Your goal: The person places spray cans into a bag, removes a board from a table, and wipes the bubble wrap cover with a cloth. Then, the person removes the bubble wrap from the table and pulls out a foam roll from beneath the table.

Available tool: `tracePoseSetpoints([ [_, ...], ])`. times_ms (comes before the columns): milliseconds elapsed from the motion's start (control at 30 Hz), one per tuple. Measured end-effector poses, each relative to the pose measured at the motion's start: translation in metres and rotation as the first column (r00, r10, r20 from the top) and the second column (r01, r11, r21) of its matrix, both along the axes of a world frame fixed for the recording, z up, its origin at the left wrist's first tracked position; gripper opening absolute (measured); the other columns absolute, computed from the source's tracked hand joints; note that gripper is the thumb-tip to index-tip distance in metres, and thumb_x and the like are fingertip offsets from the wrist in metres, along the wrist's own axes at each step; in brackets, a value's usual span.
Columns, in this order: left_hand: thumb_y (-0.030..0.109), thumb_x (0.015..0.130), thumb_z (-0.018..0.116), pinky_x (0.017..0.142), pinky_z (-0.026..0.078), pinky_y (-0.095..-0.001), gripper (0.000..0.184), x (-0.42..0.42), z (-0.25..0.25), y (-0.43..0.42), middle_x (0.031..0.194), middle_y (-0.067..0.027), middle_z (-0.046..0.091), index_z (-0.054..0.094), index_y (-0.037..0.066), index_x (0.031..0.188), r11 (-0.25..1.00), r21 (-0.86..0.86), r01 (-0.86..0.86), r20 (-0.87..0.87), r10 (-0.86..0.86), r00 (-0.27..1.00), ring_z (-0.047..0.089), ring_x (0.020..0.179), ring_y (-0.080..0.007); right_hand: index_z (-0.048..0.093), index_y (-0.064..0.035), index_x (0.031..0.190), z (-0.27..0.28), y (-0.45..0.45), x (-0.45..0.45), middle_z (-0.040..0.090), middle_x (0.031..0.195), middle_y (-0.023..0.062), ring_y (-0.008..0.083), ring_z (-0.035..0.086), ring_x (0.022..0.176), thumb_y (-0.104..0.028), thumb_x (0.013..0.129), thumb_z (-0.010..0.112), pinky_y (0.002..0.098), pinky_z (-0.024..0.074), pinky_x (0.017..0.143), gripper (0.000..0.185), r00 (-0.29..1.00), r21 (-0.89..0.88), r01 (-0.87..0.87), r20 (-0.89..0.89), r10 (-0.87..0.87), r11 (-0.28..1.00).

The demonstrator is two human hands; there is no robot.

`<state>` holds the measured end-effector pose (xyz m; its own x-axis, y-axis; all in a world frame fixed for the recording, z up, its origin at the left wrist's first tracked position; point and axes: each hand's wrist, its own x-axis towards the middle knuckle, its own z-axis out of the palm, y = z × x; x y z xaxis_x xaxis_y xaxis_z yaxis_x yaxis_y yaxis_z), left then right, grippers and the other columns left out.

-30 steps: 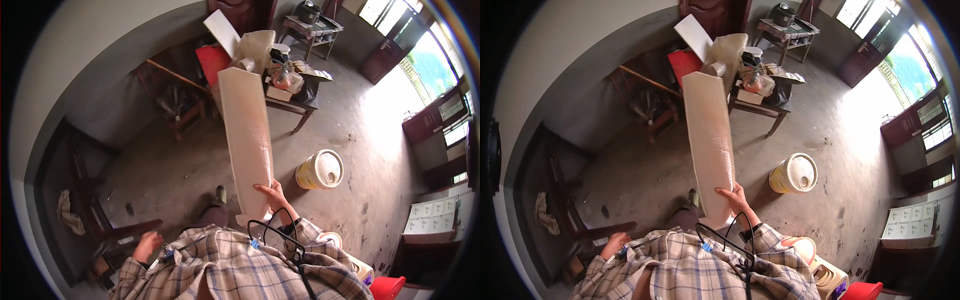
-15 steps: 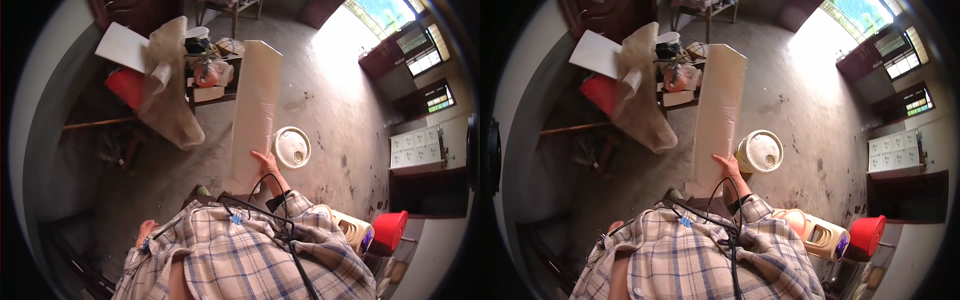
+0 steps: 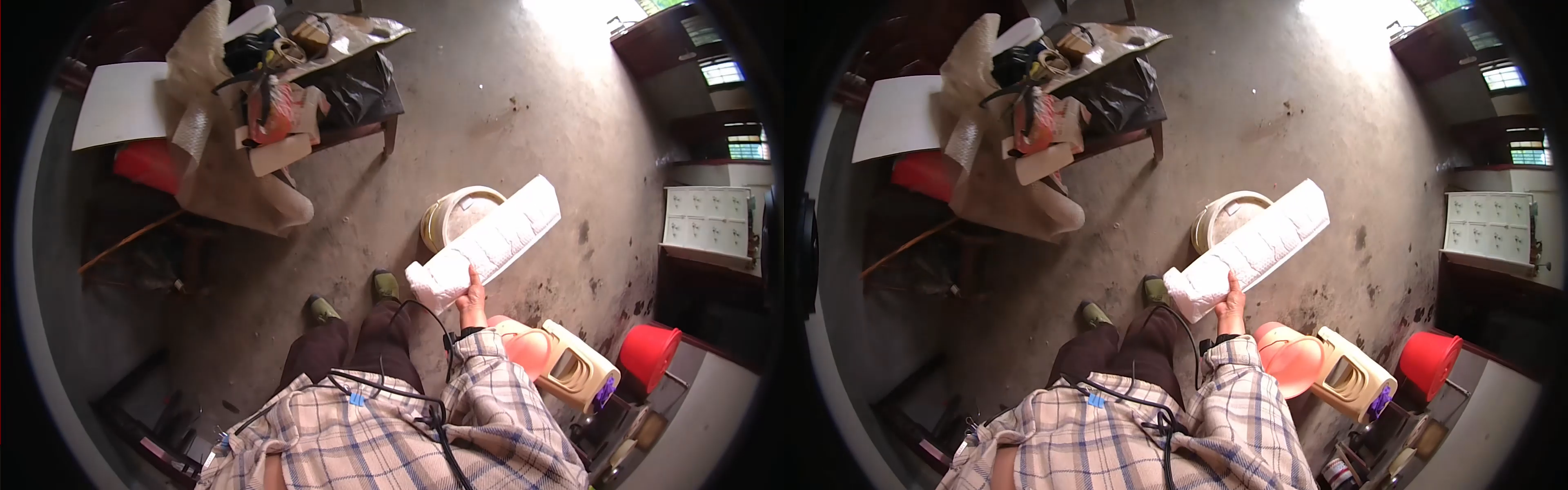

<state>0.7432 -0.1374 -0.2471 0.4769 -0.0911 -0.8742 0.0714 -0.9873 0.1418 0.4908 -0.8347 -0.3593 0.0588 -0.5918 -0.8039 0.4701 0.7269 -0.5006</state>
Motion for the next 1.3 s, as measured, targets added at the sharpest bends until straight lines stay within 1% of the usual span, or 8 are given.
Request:
tracePoseSetpoints([
  [167,0.023,0.088,0.055,0.066,0.05,-0.0336,0.023,-0.008,-0.005,-0.043,0.091,-0.0124,0.063,0.055,0.006,0.103,0.99,0.143,-0.011,-0.08,0.023,0.997,0.063,0.078,-0.0233,0.05,0.0011,0.118,-0.047,-0.021,-0.018,0.057,0.116,0.0148,0.0315,0.054,0.108,-0.019,0.08,0.067,0.0491,0.0407,0.096,0.047,0.985,0.11,0.132,0.094,-0.143,0.985],
  [333,0.023,0.087,0.055,0.066,0.05,-0.035,0.022,-0.023,-0.013,-0.062,0.09,-0.0131,0.063,0.055,0.006,0.101,0.968,0.248,0.039,-0.141,-0.004,0.99,0.062,0.078,-0.0247,0.051,0.0005,0.117,-0.113,-0.028,-0.075,0.058,0.115,0.0143,0.0306,0.054,0.107,-0.017,0.079,0.068,0.0474,0.0416,0.096,0.046,0.973,0.108,0.191,0.109,-0.202,0.976],
  [600,0.023,0.086,0.054,0.066,0.049,-0.0373,0.021,-0.053,0.001,-0.057,0.088,-0.0143,0.063,0.056,0.005,0.097,0.928,0.365,0.069,-0.194,0.004,0.981,0.062,0.078,-0.0271,0.049,0.0032,0.119,-0.153,-0.031,-0.128,0.056,0.117,0.0155,0.0306,0.054,0.108,-0.019,0.082,0.064,0.044,0.0422,0.095,0.045,0.999,0.012,0.028,0.014,-0.028,1.0],
  [733,0.023,0.085,0.054,0.066,0.049,-0.0384,0.021,-0.062,0.006,-0.059,0.087,-0.0148,0.063,0.057,0.005,0.096,0.918,0.39,0.075,-0.208,0.009,0.978,0.062,0.078,-0.0283,0.053,0.0037,0.115,-0.163,-0.07,-0.106,0.058,0.113,0.0129,0.0262,0.056,0.103,-0.018,0.083,0.064,0.0403,0.0446,0.092,0.04,0.996,0.041,-0.081,0.045,0.079,0.996],
  [833,0.022,0.085,0.054,0.066,0.049,-0.0393,0.021,-0.069,0.005,-0.064,0.087,-0.0152,0.063,0.057,0.005,0.095,0.911,0.405,0.08,-0.222,0.013,0.975,0.062,0.078,-0.0292,0.056,0.0059,0.107,-0.156,-0.093,-0.075,0.062,0.102,0.0142,0.0246,0.06,0.094,-0.009,0.08,0.065,0.0369,0.0492,0.086,0.031,0.977,-0.057,-0.213,-0.022,0.212,0.975],
  [933,0.022,0.084,0.054,0.066,0.049,-0.0401,0.02,-0.074,0.003,-0.07,0.086,-0.0157,0.063,0.058,0.005,0.093,0.909,0.41,0.081,-0.228,0.016,0.974,0.062,0.078,-0.0301,0.057,0.0063,0.104,-0.164,-0.12,-0.037,0.062,0.098,0.0145,0.0258,0.061,0.09,-0.007,0.08,0.064,0.0388,0.0504,0.084,0.028,0.967,-0.107,-0.246,0.043,0.251,0.963],
  [1200,0.022,0.083,0.053,0.067,0.048,-0.0424,0.02,-0.079,-0.008,-0.086,0.085,-0.0168,0.063,0.059,0.004,0.09,0.908,0.412,0.068,-0.223,0.028,0.974,0.061,0.078,-0.0325,0.057,0.005,0.107,-0.189,-0.179,0.108,0.061,0.106,0.0138,0.0264,0.058,0.098,-0.005,0.079,0.064,0.041,0.0466,0.091,0.03,0.959,-0.085,-0.164,0.219,0.179,0.983],
  [1300,0.022,0.083,0.053,0.067,0.048,-0.0432,0.02,-0.081,-0.011,-0.092,0.084,-0.0172,0.063,0.059,0.004,0.089,0.912,0.405,0.065,-0.219,0.028,0.975,0.061,0.078,-0.0334,0.053,0.0019,0.113,-0.178,-0.178,0.144,0.059,0.11,0.0126,0.027,0.056,0.101,-0.007,0.078,0.068,0.043,0.0444,0.093,0.04,0.938,-0.025,-0.203,0.283,0.202,0.979],
])
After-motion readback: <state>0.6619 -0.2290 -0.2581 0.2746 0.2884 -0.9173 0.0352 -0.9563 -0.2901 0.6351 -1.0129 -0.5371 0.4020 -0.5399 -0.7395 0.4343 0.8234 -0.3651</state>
